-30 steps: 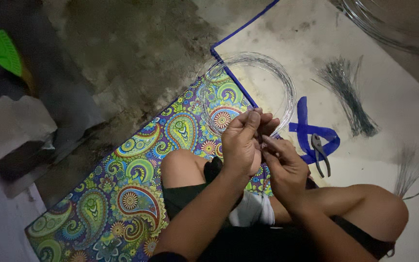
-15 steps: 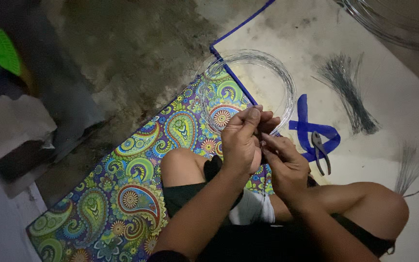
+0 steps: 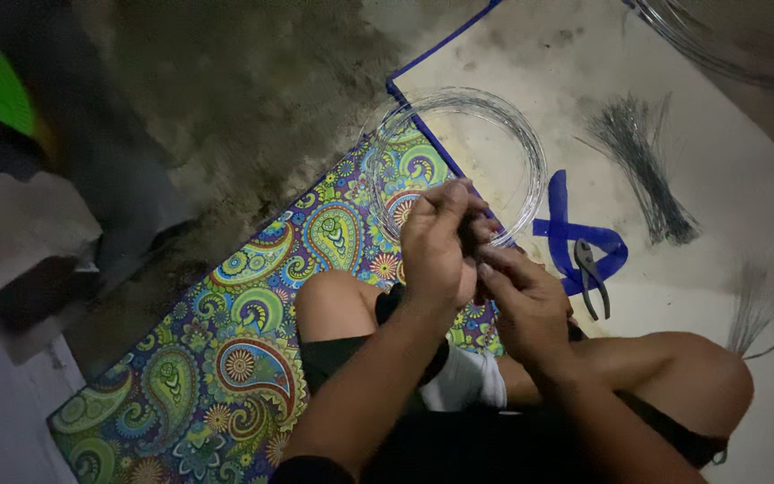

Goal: The person sits on the floor and twists cut wire strands together by hand into tight bundles, repeatedly folding and winding the wire, and occasionally uses pliers to grip or cut the wire while working over a coil of wire on a mat.

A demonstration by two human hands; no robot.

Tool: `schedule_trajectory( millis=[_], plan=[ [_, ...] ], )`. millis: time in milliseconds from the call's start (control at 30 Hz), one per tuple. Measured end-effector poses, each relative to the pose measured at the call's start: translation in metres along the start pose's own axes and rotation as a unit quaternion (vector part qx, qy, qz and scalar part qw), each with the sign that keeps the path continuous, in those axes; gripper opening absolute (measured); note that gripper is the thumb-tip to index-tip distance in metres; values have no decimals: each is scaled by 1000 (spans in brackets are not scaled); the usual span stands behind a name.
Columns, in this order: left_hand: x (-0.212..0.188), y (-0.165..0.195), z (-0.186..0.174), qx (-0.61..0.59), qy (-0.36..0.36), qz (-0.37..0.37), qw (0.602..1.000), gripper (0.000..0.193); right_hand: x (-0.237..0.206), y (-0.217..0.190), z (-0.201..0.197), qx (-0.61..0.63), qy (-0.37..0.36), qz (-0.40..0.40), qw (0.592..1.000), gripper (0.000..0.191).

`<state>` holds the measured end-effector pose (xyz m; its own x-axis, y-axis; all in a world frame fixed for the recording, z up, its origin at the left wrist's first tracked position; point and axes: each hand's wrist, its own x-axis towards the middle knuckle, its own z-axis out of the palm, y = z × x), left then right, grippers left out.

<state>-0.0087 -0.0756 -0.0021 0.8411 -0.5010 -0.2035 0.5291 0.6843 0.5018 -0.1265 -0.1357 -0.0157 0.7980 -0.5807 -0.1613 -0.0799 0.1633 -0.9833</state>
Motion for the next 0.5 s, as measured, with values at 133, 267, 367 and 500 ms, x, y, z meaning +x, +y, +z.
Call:
schedule_trajectory(
  millis=[133,267,367,500],
  plan=[
    [13,22,12,6,-30,41,999,17,10,-3,-7,176,-91,118,973,29],
    [20,40,29,-5,-34,56,998,16,14,-3,-11,193,-102,128,967,19],
    [21,54,39,20,-37,90,995,15,12,-4,-14,175,-139,115,968,14],
    [28,78,44,44,-60,164,984,14,9,-4,-17,103,-180,73,975,11]
  ],
)
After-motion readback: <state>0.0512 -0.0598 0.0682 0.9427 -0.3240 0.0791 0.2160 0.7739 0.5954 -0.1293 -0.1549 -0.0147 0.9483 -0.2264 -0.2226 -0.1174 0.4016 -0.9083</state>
